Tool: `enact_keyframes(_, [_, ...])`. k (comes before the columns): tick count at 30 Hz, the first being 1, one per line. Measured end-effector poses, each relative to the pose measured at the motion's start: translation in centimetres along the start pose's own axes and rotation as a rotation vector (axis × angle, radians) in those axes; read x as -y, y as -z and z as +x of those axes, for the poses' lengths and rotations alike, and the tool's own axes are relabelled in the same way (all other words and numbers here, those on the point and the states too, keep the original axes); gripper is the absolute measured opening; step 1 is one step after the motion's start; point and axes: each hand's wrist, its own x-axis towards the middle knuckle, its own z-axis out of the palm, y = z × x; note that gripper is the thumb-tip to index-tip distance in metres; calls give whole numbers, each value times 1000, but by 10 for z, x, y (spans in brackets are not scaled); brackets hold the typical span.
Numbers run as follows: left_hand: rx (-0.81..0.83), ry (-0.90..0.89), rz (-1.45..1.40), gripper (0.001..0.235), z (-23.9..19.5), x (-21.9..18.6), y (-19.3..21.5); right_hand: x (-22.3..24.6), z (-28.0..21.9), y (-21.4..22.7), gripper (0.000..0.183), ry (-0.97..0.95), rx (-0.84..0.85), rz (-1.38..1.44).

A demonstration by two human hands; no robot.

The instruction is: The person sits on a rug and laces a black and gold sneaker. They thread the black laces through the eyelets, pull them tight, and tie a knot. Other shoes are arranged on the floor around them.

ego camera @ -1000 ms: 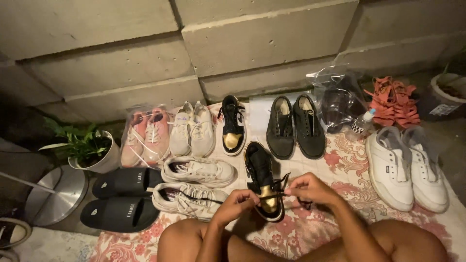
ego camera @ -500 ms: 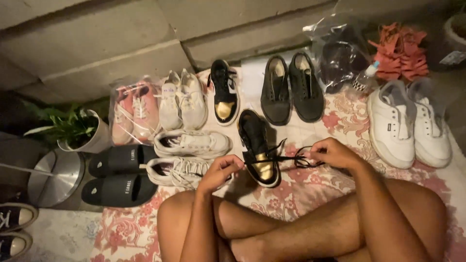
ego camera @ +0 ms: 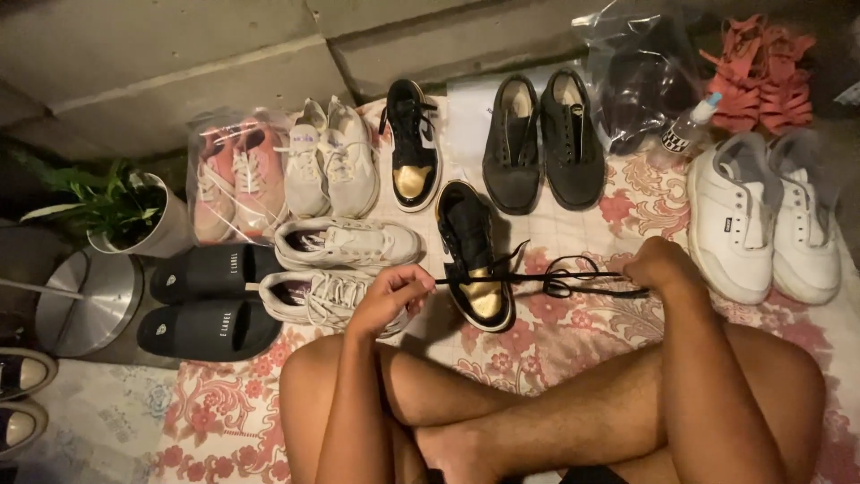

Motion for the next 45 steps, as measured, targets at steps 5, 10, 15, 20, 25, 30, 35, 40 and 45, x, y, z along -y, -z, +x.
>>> enact_keyframes(5, [31,-81,-61,8,-6,-10,8,21,-52,37,50,-99,27,-11])
enact_keyframes(10, [93,-195,-236,9,-16,-11,20,16,-57,39,40,-196,21,5])
enact_keyframes(15, [198,-311,-431,11,-25,-16,25,21,-68,40,38,-187,25,-17])
enact_keyframes(20, [223,-266,-274,9,-24,-13,16,31,-73,35,39,-168,-57,-60])
enact_keyframes(25, [236,-288,-104,12,-21,-11,-11,87,-144,42,41,534,-551,280])
enact_keyframes(30, [312,-177,-21,7,-23,-18,-29,160,-219,34,55,1005,179,897])
enact_keyframes(35, [315,-119,18,6,-20,-14,-30,173,-204,1,16,1342,129,916])
enact_keyframes(40, [321,-94,37,7,-17,-16,-34,167,-204,5,12,1259,218,921])
enact_keyframes(45, [254,-88,31,10,-4,0,-28,164,-202,4,13,1173,277,928])
